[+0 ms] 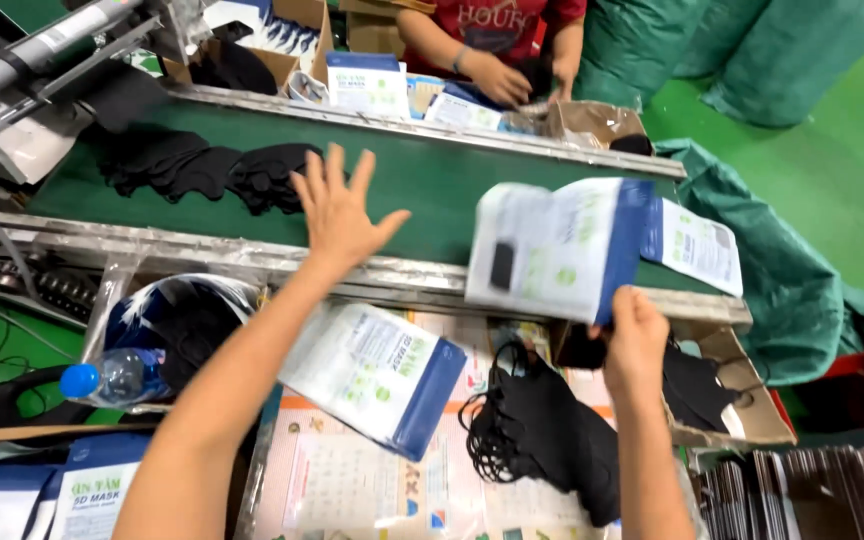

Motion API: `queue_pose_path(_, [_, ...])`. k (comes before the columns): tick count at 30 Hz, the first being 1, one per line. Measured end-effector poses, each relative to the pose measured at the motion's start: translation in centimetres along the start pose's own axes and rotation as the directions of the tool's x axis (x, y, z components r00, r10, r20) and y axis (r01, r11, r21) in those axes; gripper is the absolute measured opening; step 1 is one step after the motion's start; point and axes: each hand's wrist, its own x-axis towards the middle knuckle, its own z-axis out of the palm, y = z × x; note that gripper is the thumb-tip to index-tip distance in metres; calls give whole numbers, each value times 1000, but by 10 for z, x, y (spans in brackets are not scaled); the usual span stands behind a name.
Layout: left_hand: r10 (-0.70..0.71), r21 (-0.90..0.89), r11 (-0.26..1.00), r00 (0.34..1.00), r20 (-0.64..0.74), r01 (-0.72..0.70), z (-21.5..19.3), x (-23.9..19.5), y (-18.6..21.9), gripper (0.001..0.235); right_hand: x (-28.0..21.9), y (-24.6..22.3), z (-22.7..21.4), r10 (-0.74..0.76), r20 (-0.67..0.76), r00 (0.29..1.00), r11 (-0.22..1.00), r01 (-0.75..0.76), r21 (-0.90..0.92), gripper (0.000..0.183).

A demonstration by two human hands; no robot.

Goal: Packaging face masks into plastic bags on a conveyor belt in a factory.

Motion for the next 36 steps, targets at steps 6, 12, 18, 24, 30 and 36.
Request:
queue_pose_path(6, [-286,441,868,956,69,228,57,42,-139,102,-2,-51,35,-183,-42,982,937,161,-311,43])
queue_pose_path(12, [-27,481,876,993,116,-32,73,15,-171,33,-72,-27,44,-123,38,992,955,129,-268,40])
queue_pose_path(18, [57,-576,815,981,184,61,-12,-77,26,29,-92,-57,69,-297,161,941,951,306,-35,51])
queue_pose_path(24, [114,-818,465,894,434,338,-25,-202,118,32,-107,-59,52,-76,431,899,991,117,-69,69])
queue_pose_path(30, [19,-752,190,763,646,631,-38,-257,108,52,-173,-69,-2,129,351,928,988,-150,32,68])
queue_pose_path(36, [-111,-728,140,741,662,671,-17,-297,104,80,-196,-51,13,-81,-128,988,992,68,-105,43])
